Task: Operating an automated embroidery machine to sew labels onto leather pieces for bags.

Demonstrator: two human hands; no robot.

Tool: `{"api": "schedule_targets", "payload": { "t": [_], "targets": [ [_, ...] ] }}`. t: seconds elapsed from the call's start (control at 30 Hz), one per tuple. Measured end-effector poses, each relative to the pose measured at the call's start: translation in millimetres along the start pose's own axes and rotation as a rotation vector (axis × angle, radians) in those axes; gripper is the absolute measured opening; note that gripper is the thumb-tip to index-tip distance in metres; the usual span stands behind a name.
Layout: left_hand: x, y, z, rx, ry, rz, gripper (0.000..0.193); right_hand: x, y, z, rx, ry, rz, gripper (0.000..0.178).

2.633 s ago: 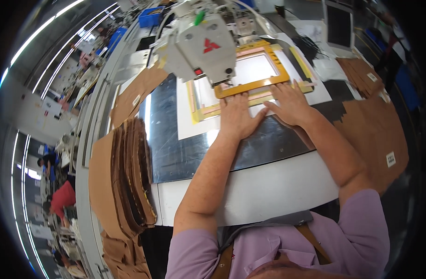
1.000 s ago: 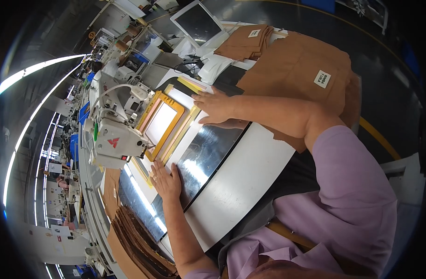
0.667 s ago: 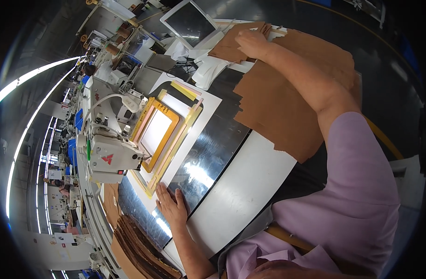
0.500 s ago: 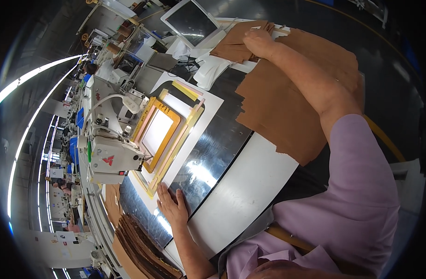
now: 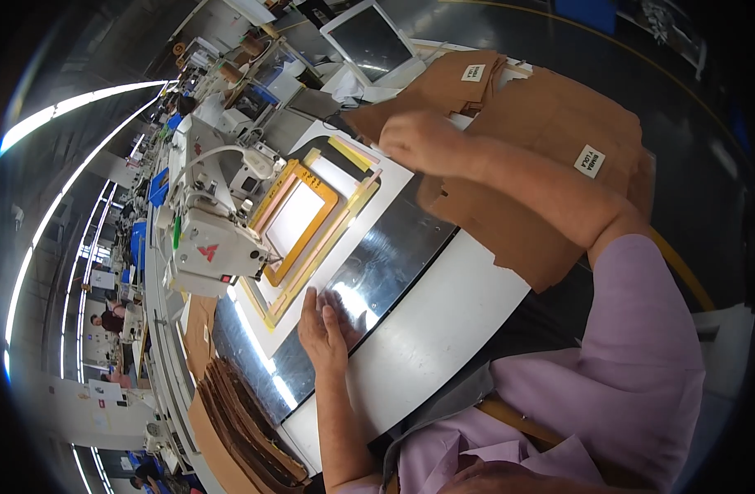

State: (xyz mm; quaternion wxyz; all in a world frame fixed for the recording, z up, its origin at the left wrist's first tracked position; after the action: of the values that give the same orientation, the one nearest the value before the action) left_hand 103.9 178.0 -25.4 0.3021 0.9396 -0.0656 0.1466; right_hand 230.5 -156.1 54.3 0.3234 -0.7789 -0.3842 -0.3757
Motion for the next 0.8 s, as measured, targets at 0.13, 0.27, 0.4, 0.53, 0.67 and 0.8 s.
{"api": "schedule_targets", "payload": {
  "t": [0.13, 0.27, 0.4, 0.53, 0.67, 0.8],
  "targets": [
    [25.2, 12.4, 35.0, -0.868, -0.023, -0.330, 0.062, -27.7, -108.4, 96.9, 0.452, -0.445, 0.120, 0.015],
    [31.7, -11.6, 37.0, -0.620, -0.024, -0.270, 0.037, -33.6, -145.3, 137.2, 0.619, -0.555, 0.061, 0.023],
    [16.7, -25.9, 32.5, -0.826, 0.011, -0.339, 0.031, -20.1, -107.2, 133.1, 0.470, -0.341, 0.078, 0.023],
    [11.5, -38.8, 29.7, -0.837, -0.015, -0.313, 0.025, -11.0, -111.3, 148.0, 0.360, -0.312, 0.018, 0.032],
    [7.7, -39.1, 30.2, -0.868, 0.057, -0.313, 0.022, -11.1, -116.5, 177.0, 0.415, -0.514, 0.117, 0.025],
    [3.5, -34.4, 9.1, -0.535, 0.126, -0.228, 0.026, -7.4, -116.9, 170.0, 0.502, -0.486, 0.159, 0.019]
  ]
}}
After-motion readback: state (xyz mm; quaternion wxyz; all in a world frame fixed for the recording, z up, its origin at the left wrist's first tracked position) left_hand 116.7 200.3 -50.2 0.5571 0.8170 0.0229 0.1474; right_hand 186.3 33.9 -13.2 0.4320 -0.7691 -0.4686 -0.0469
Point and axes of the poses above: each hand's wrist, its own x-axis towards the middle knuckle, its own z-axis out of the palm, y = z × x, the point moved 7 cm from there along x, towards the middle knuckle, and after that the axes turned 5 degrees about x, right-handed, at the moved point
